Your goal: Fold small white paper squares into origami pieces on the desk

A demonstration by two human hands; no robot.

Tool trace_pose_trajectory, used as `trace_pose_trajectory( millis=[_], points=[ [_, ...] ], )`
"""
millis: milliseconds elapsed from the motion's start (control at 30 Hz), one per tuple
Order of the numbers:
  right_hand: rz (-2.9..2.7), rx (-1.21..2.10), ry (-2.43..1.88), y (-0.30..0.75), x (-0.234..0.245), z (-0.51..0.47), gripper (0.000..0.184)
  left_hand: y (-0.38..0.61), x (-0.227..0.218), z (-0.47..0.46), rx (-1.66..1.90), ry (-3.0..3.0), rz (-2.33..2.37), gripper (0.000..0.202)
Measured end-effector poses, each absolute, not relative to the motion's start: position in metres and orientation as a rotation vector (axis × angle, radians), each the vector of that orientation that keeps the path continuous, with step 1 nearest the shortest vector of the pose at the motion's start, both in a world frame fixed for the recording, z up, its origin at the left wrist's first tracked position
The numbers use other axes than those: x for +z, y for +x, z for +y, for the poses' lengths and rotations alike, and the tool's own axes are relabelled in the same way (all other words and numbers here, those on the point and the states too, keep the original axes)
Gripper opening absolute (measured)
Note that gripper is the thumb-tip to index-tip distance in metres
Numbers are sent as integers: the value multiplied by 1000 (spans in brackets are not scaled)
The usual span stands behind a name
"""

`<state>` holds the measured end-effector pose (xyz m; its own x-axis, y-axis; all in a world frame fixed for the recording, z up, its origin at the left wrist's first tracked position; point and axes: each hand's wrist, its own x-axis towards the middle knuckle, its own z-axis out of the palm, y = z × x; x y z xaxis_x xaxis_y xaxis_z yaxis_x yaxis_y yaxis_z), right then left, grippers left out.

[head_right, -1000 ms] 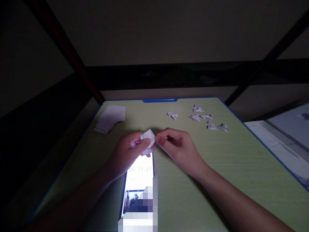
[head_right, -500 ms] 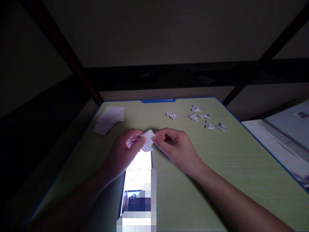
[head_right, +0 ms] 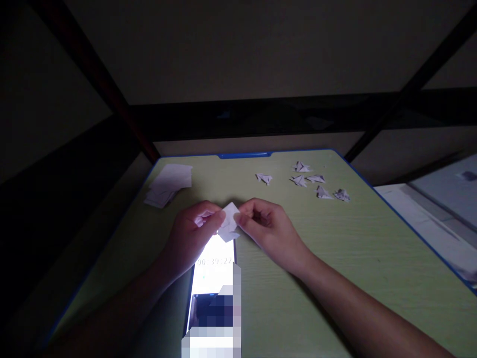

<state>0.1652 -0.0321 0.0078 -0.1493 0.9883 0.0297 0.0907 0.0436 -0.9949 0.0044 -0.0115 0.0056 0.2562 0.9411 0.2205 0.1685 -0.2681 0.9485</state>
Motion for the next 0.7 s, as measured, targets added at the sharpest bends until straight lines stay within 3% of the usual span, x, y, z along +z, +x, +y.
trace_pose_trajectory(
  millis=[300, 500, 700],
  points=[
    [-1388, 1263, -1210, 160, 5, -30, 16, 3, -1, -11, 1152, 1941, 1050, 7],
    [-1387, 1313, -1216, 161, 8, -31, 14, -6, 2, -10, 1295, 2421, 905, 19],
    [-1421, 1278, -1200, 162, 8, -31, 12, -5, 1, -10, 1235, 2405, 915, 24]
  ],
)
